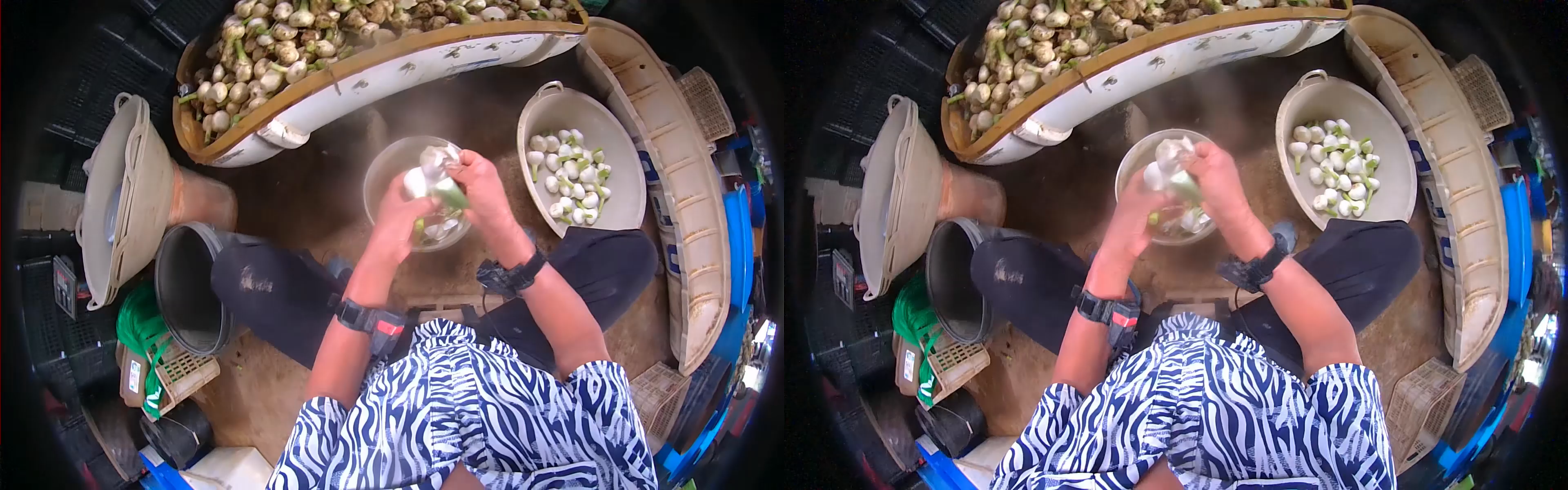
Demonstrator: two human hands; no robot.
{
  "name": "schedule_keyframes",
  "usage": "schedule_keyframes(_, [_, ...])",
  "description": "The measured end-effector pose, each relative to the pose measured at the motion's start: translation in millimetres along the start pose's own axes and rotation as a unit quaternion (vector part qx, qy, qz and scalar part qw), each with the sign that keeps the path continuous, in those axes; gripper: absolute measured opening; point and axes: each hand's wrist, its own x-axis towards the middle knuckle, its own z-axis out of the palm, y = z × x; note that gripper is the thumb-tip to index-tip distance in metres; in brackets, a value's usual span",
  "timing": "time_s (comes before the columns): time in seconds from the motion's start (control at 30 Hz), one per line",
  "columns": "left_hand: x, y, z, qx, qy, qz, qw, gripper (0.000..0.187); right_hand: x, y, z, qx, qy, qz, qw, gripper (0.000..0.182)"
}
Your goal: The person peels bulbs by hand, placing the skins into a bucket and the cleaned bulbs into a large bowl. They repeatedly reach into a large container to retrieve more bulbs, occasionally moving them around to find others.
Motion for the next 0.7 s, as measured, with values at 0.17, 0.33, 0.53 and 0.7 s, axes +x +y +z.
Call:
schedule_keyframes(0.17, [3, 5, -36, -0.016, -0.077, -0.014, 0.997, 0.058, 24, -31, -23, 0.087, 0.046, -0.066, 0.993, 0.011])
schedule_keyframes(0.33, [7, 2, -41, 0.090, -0.017, 0.109, 0.990, 0.068, 30, 0, -18, -0.619, -0.063, -0.158, 0.767, 0.044])
schedule_keyframes(0.53, [27, -1, -16, 0.301, -0.011, 0.192, 0.934, 0.081, -1, 0, 16, -0.402, -0.090, -0.172, 0.895, 0.038])
schedule_keyframes(0.7, [27, 11, 2, 0.316, -0.090, 0.206, 0.922, 0.107, 4, -43, -31, -0.383, 0.046, -0.166, 0.908, 0.032])
